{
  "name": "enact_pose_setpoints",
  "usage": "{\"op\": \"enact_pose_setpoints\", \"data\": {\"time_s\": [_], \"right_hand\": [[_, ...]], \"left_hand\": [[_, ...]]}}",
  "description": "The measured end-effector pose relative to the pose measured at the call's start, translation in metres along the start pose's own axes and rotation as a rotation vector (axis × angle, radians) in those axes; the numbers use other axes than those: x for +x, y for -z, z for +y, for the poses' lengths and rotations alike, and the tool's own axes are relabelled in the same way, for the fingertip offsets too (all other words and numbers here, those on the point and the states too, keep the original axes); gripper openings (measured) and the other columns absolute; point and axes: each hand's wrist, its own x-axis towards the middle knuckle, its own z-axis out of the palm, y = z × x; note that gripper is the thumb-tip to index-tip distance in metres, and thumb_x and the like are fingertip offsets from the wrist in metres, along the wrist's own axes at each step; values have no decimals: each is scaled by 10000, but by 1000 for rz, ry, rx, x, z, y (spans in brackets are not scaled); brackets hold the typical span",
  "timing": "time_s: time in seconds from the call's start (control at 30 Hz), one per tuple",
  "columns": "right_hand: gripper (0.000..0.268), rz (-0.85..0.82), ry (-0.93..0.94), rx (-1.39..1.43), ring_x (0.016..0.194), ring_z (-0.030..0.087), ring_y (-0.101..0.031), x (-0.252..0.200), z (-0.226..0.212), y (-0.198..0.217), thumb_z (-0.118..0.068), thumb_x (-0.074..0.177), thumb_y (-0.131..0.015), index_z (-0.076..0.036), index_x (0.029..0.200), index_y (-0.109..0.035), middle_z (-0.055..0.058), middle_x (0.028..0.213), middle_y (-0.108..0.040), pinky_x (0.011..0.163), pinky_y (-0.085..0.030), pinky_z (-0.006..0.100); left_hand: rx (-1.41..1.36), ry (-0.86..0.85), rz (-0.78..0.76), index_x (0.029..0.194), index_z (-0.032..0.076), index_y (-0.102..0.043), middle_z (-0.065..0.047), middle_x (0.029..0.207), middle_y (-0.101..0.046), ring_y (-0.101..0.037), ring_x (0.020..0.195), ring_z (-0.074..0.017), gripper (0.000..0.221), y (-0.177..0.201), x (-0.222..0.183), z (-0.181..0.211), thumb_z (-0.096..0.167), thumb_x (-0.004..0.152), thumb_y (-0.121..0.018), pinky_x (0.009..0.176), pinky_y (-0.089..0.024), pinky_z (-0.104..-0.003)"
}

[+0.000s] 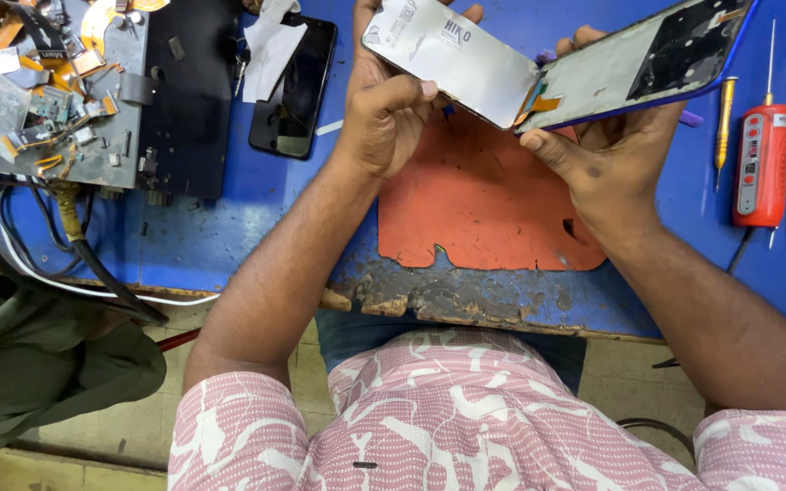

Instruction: The person repeatedly opens and closes the back cover of a blue smartphone to check the fit and alignment of the internal components. They handle the device with both hands, pressing along the edges and inspecting the battery and motherboard area.

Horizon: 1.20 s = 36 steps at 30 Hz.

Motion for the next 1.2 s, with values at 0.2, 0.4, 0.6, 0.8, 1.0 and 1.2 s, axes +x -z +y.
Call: {"op": "enact_pose_setpoints", "data": {"time_s": [0.2, 0.4, 0.6, 0.8, 1.0, 1.2], "right_hand": [[914, -5, 5, -9, 1470, 251, -473, -1, 2, 0, 59, 955, -887, -149, 1511, -191, 119, 1603, -417, 1242, -409, 430], [922, -47, 10, -1, 1465, 242, -474, -2, -1, -5, 90, 950, -875, -155, 1519, -192, 99, 1593, -424, 1234, -419, 422], [880, -84, -33, -57, 1471, 225, -442, -7, -8, -12, 130, 926, -857, -112, 1524, -258, 105, 1587, -416, 1233, -481, 409], [905, -112, 23, -61, 1483, 209, -450, -9, 1, -10, 129, 981, -865, -144, 1543, -210, 83, 1562, -410, 1210, -446, 399], [913, -101, -12, -17, 1489, 225, -440, -8, -4, -12, 101, 963, -857, -135, 1542, -192, 101, 1582, -412, 1244, -447, 426], [924, -105, -6, -41, 1484, 225, -447, -10, -3, -12, 102, 943, -868, -130, 1538, -201, 106, 1598, -417, 1257, -454, 426]], "left_hand": [[6, -16, -17, 1553, 221, -238, -188, 1482, -486, -469, 1485, -402, 849, 2, -1, -1, -99, 820, -523, 1034, -581, -491], [63, -30, 222, 1446, 128, -270, -226, 1406, -538, -626, 1300, -418, 614, -1, 2, -13, -27, 961, -613, 937, -609, -528], [103, -209, 346, 1410, 47, -320, -262, 1269, -633, -715, 1097, -451, 597, 1, 9, -29, -144, 909, -582, 982, -617, -523], [65, -160, 372, 1446, 89, -292, -249, 1259, -629, -708, 1084, -418, 698, -5, 6, -25, -175, 846, -532, 975, -601, -505], [186, -189, 377, 1476, 78, -283, -251, 1270, -606, -707, 1119, -405, 723, -3, 6, -18, -179, 835, -496, 1027, -603, -502], [216, -217, 357, 1487, 74, -292, -251, 1274, -613, -705, 1136, -388, 725, -1, 4, -20, -190, 842, -496, 1031, -615, -496]]}}
